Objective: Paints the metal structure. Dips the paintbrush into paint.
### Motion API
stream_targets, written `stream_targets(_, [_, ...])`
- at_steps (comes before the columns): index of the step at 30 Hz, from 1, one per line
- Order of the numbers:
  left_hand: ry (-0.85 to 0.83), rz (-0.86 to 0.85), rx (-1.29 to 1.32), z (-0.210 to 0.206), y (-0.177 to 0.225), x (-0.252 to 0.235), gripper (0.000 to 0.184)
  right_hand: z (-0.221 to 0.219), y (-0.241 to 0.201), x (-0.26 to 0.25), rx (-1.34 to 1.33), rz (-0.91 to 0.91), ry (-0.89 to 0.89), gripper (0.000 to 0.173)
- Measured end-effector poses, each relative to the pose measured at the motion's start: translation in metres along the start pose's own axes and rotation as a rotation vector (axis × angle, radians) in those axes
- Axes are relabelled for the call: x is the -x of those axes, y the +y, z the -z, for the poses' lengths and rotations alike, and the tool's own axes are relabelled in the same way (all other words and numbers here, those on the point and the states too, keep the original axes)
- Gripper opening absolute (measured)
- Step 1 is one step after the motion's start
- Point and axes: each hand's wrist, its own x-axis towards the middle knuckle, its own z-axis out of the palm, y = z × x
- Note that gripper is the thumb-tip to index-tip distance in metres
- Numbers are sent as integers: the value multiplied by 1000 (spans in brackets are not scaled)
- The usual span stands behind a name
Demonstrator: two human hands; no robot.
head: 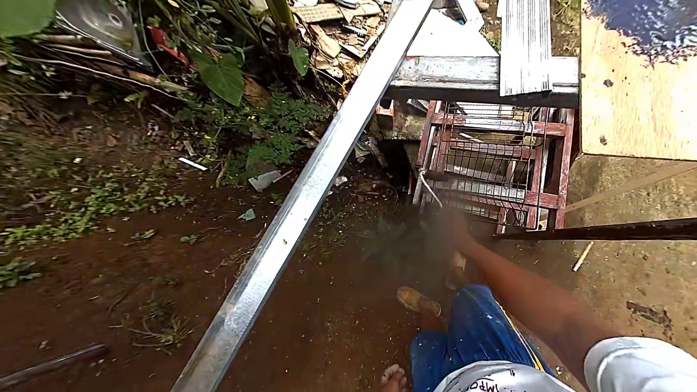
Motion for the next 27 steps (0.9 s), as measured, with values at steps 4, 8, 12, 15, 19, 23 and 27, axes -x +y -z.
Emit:
stream_targets(4, [26, -26, 22, 0, 22, 9, 38, -10, 0, -12, -125, 61, 82, 34])
stream_targets(8, [27, -22, 16, 2, 21, 11, 38, -33, 12, 47, -50, -22, -18, 32])
stream_targets(12, [27, 17, -2, 7, -1, 4, 36, -30, 46, 99, 15, 120, -161, 31])
stream_targets(15, [44, 48, 10, 11, -12, -2, 35, -18, 66, 115, 52, 203, -296, 26])
stream_targets(19, [51, 72, 42, 10, -15, -6, 36, 18, 70, 108, 360, 219, -349, 33])
stream_targets(23, [37, 54, 78, 6, -10, -4, 35, 62, 78, 89, 418, 275, -244, 34])
stream_targets(27, [12, 42, 91, 6, -11, -7, 36, 82, 89, 64, 79, 254, -161, 28])
